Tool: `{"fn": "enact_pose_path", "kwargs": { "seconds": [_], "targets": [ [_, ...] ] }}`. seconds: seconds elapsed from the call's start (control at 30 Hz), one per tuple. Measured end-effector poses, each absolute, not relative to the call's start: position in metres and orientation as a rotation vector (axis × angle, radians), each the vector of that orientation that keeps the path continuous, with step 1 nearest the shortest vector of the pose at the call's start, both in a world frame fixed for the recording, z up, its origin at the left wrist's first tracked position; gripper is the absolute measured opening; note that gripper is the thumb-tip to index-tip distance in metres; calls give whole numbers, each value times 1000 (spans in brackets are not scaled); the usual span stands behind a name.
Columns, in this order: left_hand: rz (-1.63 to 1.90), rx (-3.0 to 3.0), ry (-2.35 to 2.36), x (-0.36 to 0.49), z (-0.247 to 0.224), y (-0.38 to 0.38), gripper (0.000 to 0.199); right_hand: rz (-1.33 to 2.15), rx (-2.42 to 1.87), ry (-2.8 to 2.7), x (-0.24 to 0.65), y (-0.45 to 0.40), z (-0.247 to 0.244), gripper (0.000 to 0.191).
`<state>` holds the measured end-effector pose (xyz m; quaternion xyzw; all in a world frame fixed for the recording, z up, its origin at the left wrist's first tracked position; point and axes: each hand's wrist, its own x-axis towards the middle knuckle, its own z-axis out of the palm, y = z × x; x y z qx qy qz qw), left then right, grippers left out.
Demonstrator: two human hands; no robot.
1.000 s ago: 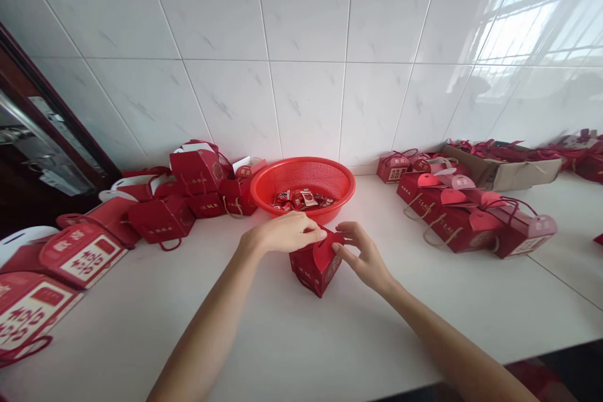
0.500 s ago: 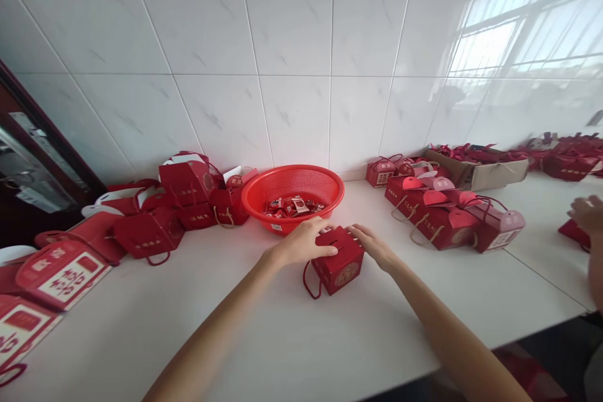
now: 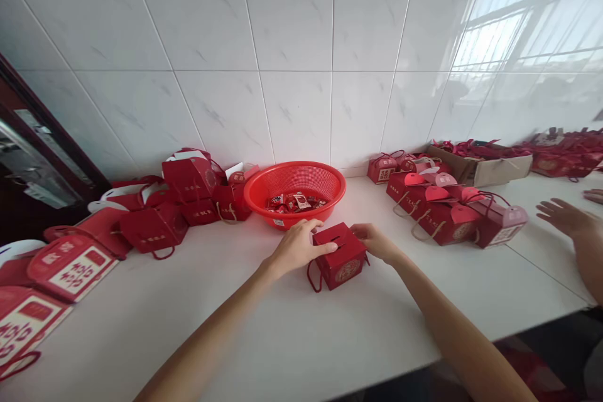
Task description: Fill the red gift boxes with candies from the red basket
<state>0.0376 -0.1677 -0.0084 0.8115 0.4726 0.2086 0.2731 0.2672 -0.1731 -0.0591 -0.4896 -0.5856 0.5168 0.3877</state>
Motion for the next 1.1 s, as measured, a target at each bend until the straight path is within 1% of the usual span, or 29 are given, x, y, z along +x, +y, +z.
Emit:
{"fn": "enact_pose_path", "kwargs": {
  "seconds": [0.07, 0.13, 0.23, 0.33, 0.47, 0.53, 0.6, 0.73, 0.8, 0.87, 1.0, 1.03, 1.1],
  "targets": [
    [592, 2166, 1261, 39, -10, -167, 63, 1321, -1229, -1456, 271, -173, -56, 26],
    [582, 2147, 1278, 38, -11, -168, 66, 1324, -1150, -1393, 275, -174, -48, 29],
    [520, 2094, 1345, 36, -11, -168, 77, 1281, -968, -1288, 280, -179, -34, 33],
    [484, 2054, 1391, 35, -11, -169, 91, 1192, -842, -1265, 279, -185, -24, 33],
    [474, 2070, 1422, 36, -11, -172, 98, 1130, -852, -1407, 270, -190, -24, 33],
    [470, 2068, 1427, 36, -10, -173, 98, 1107, -899, -1525, 265, -191, -26, 31],
    [491, 2043, 1411, 35, -9, -172, 94, 1072, -935, -1620, 262, -191, -29, 28],
    [498, 1898, 1312, 34, -6, -167, 68, 1063, -951, -1662, 261, -190, -31, 26],
    [476, 1804, 1274, 34, -5, -165, 59, 1070, -955, -1659, 261, -190, -32, 26],
    [464, 1719, 1241, 34, -3, -164, 62, 1065, -958, -1665, 261, -191, -31, 25],
    [473, 1582, 1107, 34, 1, -167, 81, 1027, -974, -1696, 259, -192, -29, 22],
    [464, 1561, 1080, 33, 3, -167, 82, 1017, -980, -1701, 258, -192, -28, 22],
    [429, 1540, 1041, 30, 9, -168, 76, 1011, -995, -1707, 257, -193, -27, 21]
  ]
}}
